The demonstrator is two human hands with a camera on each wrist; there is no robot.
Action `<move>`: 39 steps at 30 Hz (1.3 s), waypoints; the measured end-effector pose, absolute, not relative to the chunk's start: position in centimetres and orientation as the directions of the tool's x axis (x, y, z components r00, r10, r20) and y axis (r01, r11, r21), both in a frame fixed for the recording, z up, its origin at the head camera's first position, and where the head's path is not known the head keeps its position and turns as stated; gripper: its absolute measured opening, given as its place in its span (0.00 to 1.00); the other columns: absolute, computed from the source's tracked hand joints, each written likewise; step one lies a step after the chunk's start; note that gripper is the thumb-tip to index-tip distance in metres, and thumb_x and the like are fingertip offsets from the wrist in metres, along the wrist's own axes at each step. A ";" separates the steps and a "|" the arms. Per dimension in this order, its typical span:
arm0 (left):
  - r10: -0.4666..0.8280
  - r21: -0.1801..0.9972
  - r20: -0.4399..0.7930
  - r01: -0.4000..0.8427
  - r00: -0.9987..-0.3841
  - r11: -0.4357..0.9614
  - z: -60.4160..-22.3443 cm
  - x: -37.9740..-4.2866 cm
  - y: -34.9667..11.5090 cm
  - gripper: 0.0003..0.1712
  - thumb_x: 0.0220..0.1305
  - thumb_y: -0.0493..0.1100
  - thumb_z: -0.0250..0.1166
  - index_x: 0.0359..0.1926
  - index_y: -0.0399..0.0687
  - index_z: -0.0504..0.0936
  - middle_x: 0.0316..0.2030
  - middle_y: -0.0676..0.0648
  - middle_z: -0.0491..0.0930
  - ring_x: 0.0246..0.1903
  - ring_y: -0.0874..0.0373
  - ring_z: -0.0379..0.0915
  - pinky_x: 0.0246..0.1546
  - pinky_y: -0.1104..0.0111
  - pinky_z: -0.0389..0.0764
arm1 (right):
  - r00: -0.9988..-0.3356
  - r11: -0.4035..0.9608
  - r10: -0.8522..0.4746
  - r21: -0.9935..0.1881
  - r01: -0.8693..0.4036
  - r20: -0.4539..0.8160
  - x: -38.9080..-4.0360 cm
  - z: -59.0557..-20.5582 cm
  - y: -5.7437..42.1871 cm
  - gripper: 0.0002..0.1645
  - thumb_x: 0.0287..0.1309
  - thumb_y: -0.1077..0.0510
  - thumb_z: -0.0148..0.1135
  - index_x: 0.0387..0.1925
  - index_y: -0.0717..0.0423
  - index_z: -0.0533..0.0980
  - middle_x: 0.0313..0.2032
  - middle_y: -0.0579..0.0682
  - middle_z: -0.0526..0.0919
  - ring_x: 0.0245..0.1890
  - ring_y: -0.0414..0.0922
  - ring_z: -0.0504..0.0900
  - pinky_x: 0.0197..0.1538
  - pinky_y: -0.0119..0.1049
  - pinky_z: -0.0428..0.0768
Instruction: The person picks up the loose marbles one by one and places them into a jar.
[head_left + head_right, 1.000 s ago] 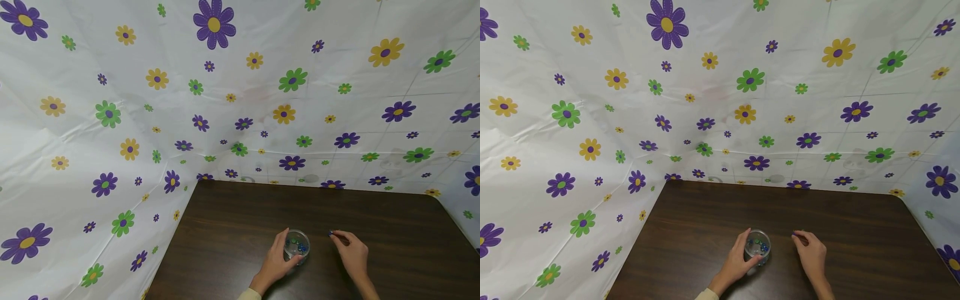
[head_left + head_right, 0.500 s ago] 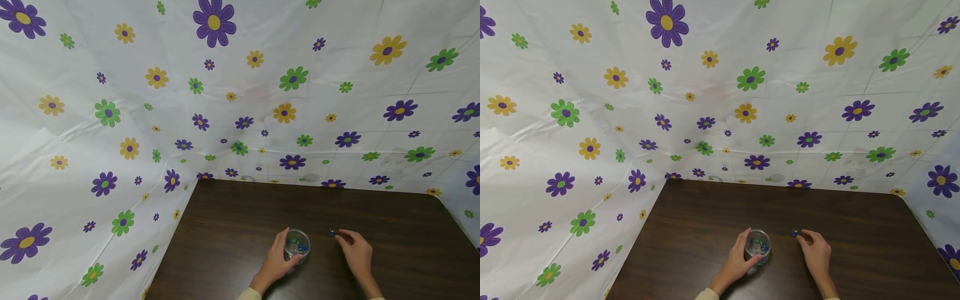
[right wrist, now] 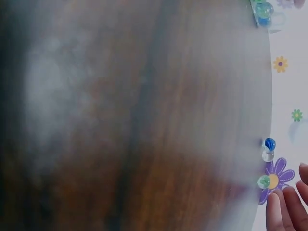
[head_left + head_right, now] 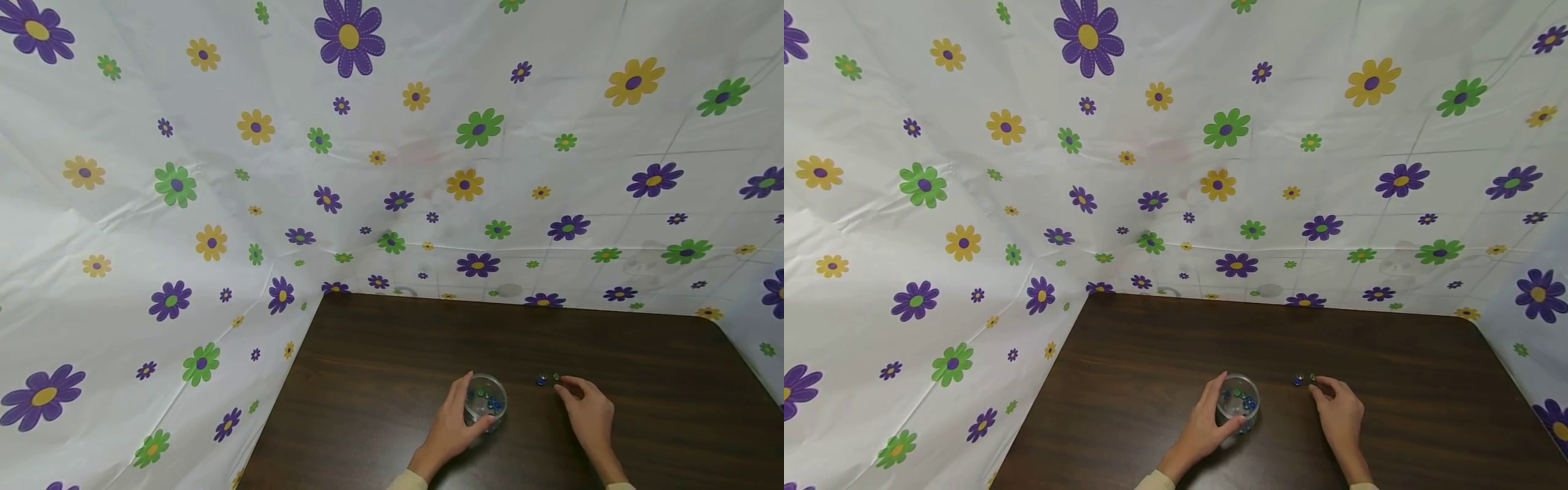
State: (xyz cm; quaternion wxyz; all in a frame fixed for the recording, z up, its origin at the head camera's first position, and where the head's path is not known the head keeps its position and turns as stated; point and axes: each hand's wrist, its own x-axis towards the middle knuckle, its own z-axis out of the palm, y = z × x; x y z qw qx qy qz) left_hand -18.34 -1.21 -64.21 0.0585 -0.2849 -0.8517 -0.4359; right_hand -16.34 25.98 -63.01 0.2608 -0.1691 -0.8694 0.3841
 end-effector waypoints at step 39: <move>0.439 0.703 0.349 0.542 -0.828 0.461 -63.9 -18.2 -1.4 0.47 0.69 0.59 0.68 0.79 0.45 0.59 0.70 0.46 0.70 0.62 0.50 0.75 0.54 0.56 0.81 | -0.904 0.758 0.296 -0.652 0.025 0.309 -18.8 -63.3 28.0 0.10 0.56 0.72 0.71 0.42 0.71 0.85 0.43 0.71 0.86 0.47 0.70 0.82 0.50 0.67 0.75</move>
